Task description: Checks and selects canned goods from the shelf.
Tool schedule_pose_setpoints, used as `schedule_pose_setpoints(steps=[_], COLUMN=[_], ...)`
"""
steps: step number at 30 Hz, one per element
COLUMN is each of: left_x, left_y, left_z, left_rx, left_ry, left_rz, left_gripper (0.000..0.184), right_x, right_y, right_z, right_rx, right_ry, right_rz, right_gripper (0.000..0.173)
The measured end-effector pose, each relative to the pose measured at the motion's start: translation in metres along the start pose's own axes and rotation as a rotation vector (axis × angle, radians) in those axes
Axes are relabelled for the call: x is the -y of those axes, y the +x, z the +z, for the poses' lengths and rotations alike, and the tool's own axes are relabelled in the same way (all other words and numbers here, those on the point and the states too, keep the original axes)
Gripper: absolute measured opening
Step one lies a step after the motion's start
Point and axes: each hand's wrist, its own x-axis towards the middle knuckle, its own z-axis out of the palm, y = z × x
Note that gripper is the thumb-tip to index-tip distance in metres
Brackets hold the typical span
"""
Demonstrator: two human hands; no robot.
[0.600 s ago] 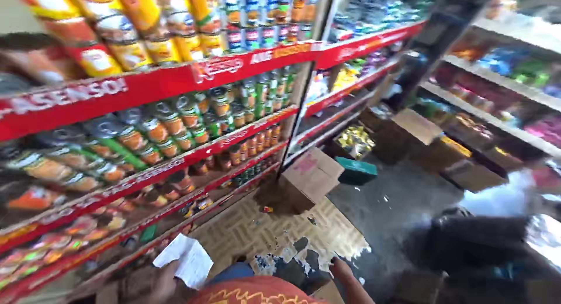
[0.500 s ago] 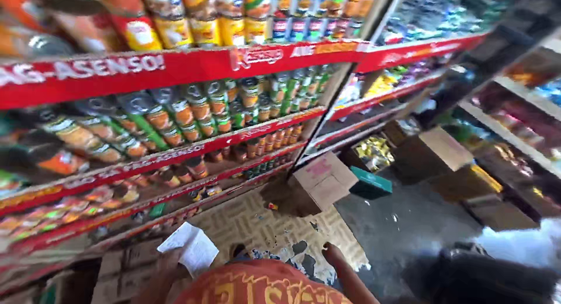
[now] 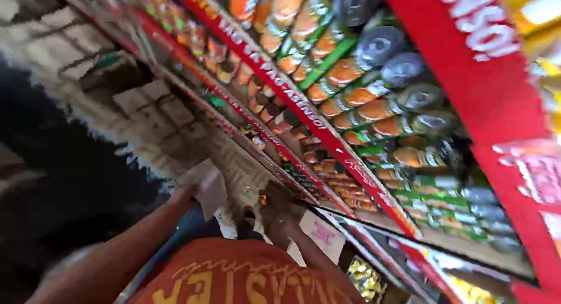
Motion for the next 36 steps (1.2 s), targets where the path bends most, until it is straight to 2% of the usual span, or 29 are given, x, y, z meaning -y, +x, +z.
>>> schedule_pose_setpoints(steps=[4, 6, 9, 12, 15, 18, 20, 23, 27, 29, 31, 36], left_x=[0.082, 0.122, 0.186, 0.216, 0.229, 0.253, 0.271, 0.284, 0.284, 0.281, 0.275, 0.263], left_y=[-0.011, -0.008, 0.029, 0.084, 0.133, 0.166, 0.179, 0.187, 0.193, 0.192, 0.190, 0.184], left_z=[0.014, 0.030, 0.054, 0.069, 0.081, 0.087, 0.089, 0.087, 0.083, 0.085, 0.087, 0.090], left_rx=[-0.060, -0.076, -0.036, -0.062, -0.086, -0.091, -0.072, -0.138, -0.154, -0.134, -0.055, 0.243], left_ry=[-0.332, -0.424, -0.593, -0.743, -0.855, -0.820, -0.731, -0.579, -0.544, -0.523, -0.479, -0.390], left_rz=[-0.128, -0.211, -0.353, -0.458, -0.449, -0.454, -0.480, -0.463, -0.440, -0.438, -0.430, -0.428], left_gripper=[0.040, 0.038, 0.035, 0.030, 0.027, 0.027, 0.032, 0.033, 0.033, 0.032, 0.031, 0.026], right_x=[-0.011, -0.009, -0.014, -0.001, -0.006, -0.027, -0.032, -0.022, -0.021, -0.024, -0.027, -0.030], right_y=[0.065, 0.104, 0.173, 0.233, 0.306, 0.368, 0.390, 0.408, 0.426, 0.435, 0.441, 0.436], right_z=[-0.044, -0.048, -0.038, -0.021, -0.003, 0.011, 0.008, 0.005, 0.002, -0.006, -0.014, -0.033], right_rx=[0.037, 0.038, -0.013, -0.229, -0.421, -0.533, -0.630, -0.765, -0.785, -0.784, -0.730, -0.549], right_ry=[-0.090, -0.050, 0.053, 0.194, 0.331, 0.477, 0.493, 0.433, 0.283, 0.309, 0.338, 0.390], right_rz=[-0.022, 0.026, 0.136, 0.144, 0.172, 0.235, 0.294, 0.390, 0.410, 0.406, 0.396, 0.395], right_gripper=[0.044, 0.040, 0.040, 0.055, 0.067, 0.081, 0.092, 0.092, 0.086, 0.079, 0.075, 0.077])
